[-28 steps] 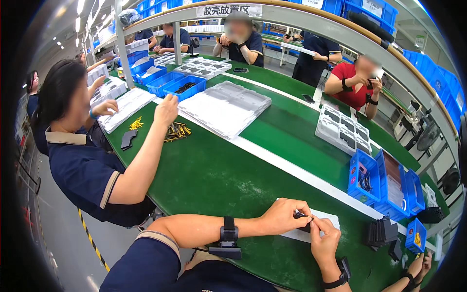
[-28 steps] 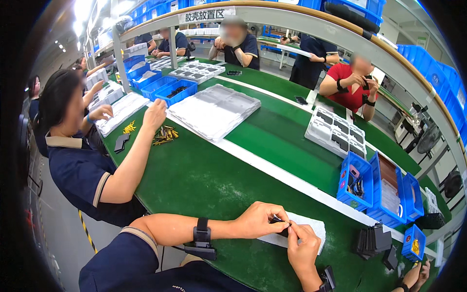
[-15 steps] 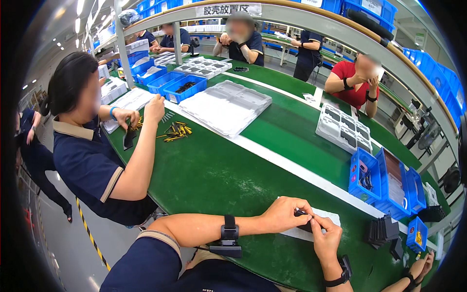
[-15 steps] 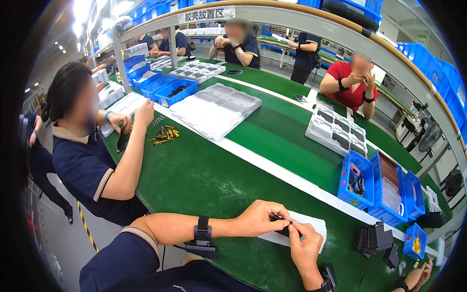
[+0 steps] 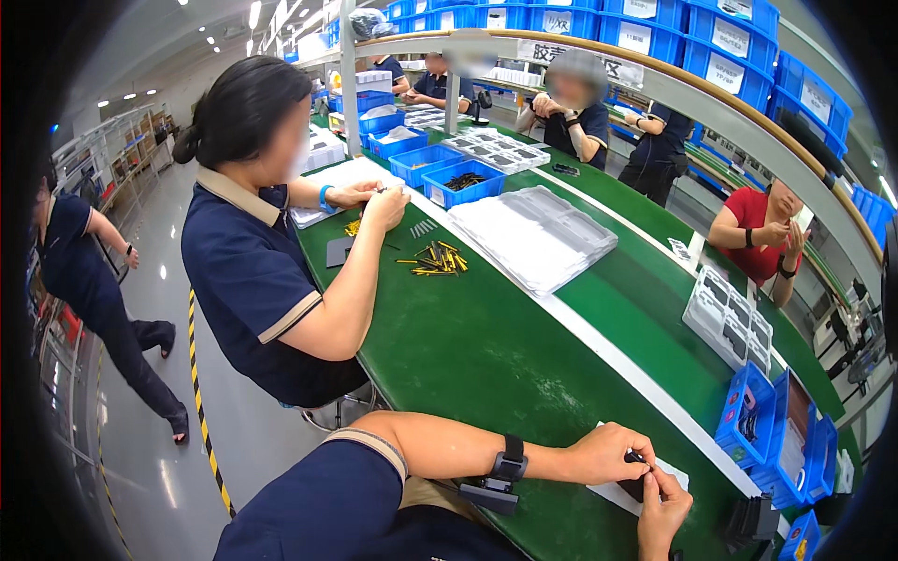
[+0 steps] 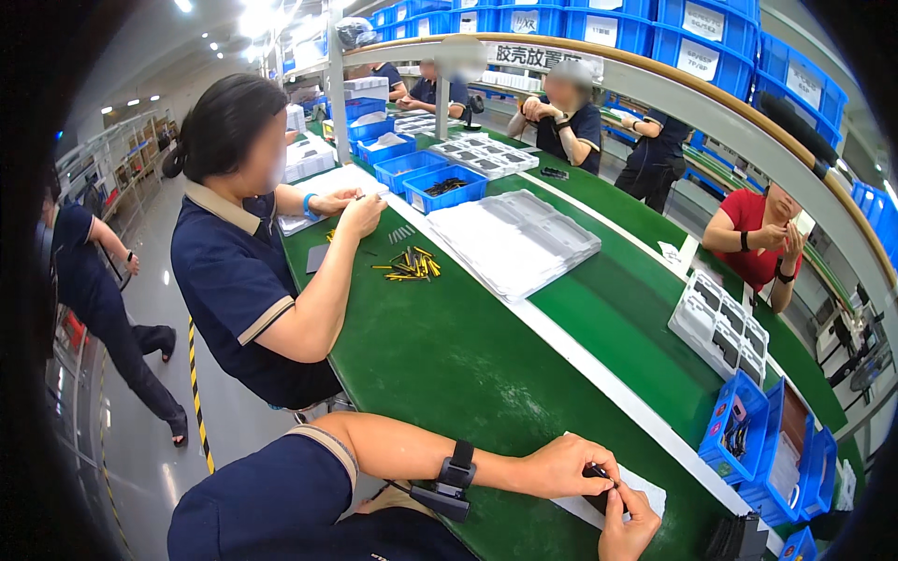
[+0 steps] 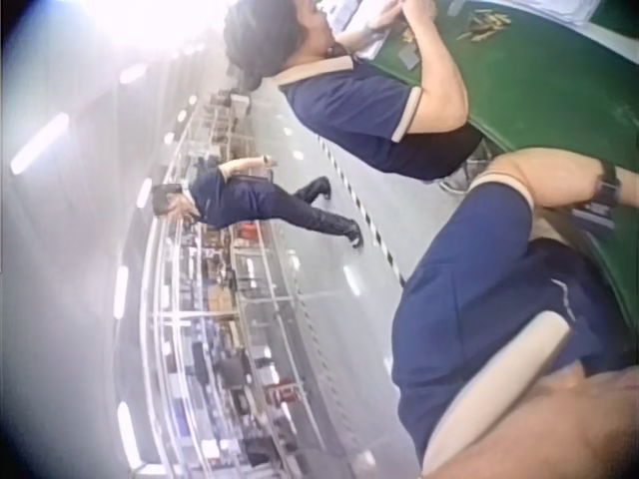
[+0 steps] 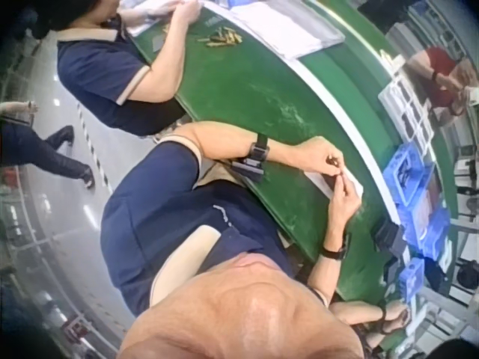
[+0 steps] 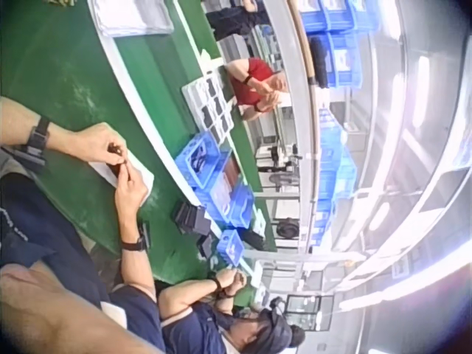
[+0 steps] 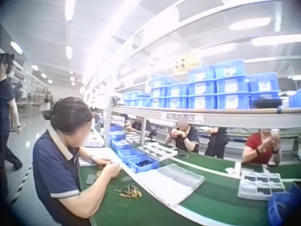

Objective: Manually assemble small black plastic and metal components on a factory assembly line.

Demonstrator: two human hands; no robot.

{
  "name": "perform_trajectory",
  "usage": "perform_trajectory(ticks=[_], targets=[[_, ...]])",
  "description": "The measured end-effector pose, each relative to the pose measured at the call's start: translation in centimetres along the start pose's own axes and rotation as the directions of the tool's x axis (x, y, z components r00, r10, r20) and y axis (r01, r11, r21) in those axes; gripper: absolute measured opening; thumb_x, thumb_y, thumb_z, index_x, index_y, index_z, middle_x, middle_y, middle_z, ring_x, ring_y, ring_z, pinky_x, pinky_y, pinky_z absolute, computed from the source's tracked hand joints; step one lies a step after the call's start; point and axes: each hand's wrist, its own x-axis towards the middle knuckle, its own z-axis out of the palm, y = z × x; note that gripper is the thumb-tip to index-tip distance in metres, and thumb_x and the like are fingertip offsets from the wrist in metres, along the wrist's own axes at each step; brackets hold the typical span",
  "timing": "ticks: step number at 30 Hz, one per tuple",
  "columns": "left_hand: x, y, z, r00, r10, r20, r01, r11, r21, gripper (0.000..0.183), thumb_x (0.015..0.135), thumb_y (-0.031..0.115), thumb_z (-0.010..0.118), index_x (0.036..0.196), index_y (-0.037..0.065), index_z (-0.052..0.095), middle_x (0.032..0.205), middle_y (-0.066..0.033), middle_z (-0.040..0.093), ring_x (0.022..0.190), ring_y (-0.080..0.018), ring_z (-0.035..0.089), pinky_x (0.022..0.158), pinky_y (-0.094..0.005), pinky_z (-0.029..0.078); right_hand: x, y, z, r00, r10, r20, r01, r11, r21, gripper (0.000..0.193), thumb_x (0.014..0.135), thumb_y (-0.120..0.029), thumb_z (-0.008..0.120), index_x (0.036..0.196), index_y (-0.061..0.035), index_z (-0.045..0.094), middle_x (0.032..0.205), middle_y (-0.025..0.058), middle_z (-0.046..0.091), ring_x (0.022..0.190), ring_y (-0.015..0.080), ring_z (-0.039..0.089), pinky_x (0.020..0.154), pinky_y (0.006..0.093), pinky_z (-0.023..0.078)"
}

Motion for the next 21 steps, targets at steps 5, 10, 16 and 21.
perform_trajectory(ticks=[5, 10, 16, 21], targets=[[-0.1, 0.0, 0.0, 1.000, -0.022, -0.019, 0.021, 1.000, -0.019, 0.019, 0.075, 0.021, 0.065, 0.083, 0.004, 0.067, 0.076, -0.0079, 0.067, 0.065, -0.0179, 0.061, 0.062, -0.0297, 0.048, 0.0, -0.3, 0.1, 1.000, -0.030, -0.006, 0.030, 0.999, -0.019, 0.017, 0.081, 0.002, 0.060, 0.096, 0.0067, 0.066, 0.074, 0.0061, 0.064, 0.065, 0.0092, 0.053, 0.059, 0.0257, 0.041], [0.1, -0.5, 0.3, 0.998, 0.008, -0.063, -0.009, 1.000, -0.019, 0.019, 0.074, 0.022, 0.066, 0.081, 0.005, 0.067, 0.074, -0.0072, 0.067, 0.061, -0.0165, 0.059, 0.059, -0.0290, 0.047, 0.0, -2.2, -0.1, 0.994, -0.112, 0.011, 0.112, 0.974, -0.199, 0.012, 0.083, -0.006, 0.064, 0.092, 0.0027, 0.065, 0.083, 0.0145, 0.067, 0.072, 0.0203, 0.065, 0.065, 0.0304, 0.050], [0.1, -0.3, 0.2, 0.998, 0.007, -0.062, -0.008, 1.000, -0.018, 0.017, 0.073, 0.021, 0.066, 0.079, 0.005, 0.068, 0.072, -0.0061, 0.067, 0.055, -0.0151, 0.056, 0.053, -0.0284, 0.044, -0.1, -1.1, 0.5, 0.987, -0.157, -0.041, 0.146, 0.970, -0.196, 0.018, 0.080, 0.002, 0.059, 0.097, 0.0053, 0.066, 0.066, 0.0097, 0.058, 0.060, 0.0132, 0.052, 0.056, 0.0276, 0.039], [0.2, -0.2, 0.2, 0.999, -0.012, -0.048, 0.012, 1.000, -0.005, 0.015, 0.073, 0.019, 0.065, 0.078, 0.004, 0.068, 0.071, -0.0069, 0.067, 0.054, -0.0144, 0.057, 0.051, -0.0281, 0.044, -0.1, -1.0, 0.4, 0.992, -0.125, -0.031, 0.118, 0.979, -0.163, 0.016, 0.081, 0.001, 0.060, 0.096, 0.0057, 0.066, 0.069, 0.0089, 0.060, 0.063, 0.0126, 0.053, 0.058, 0.0281, 0.040]])
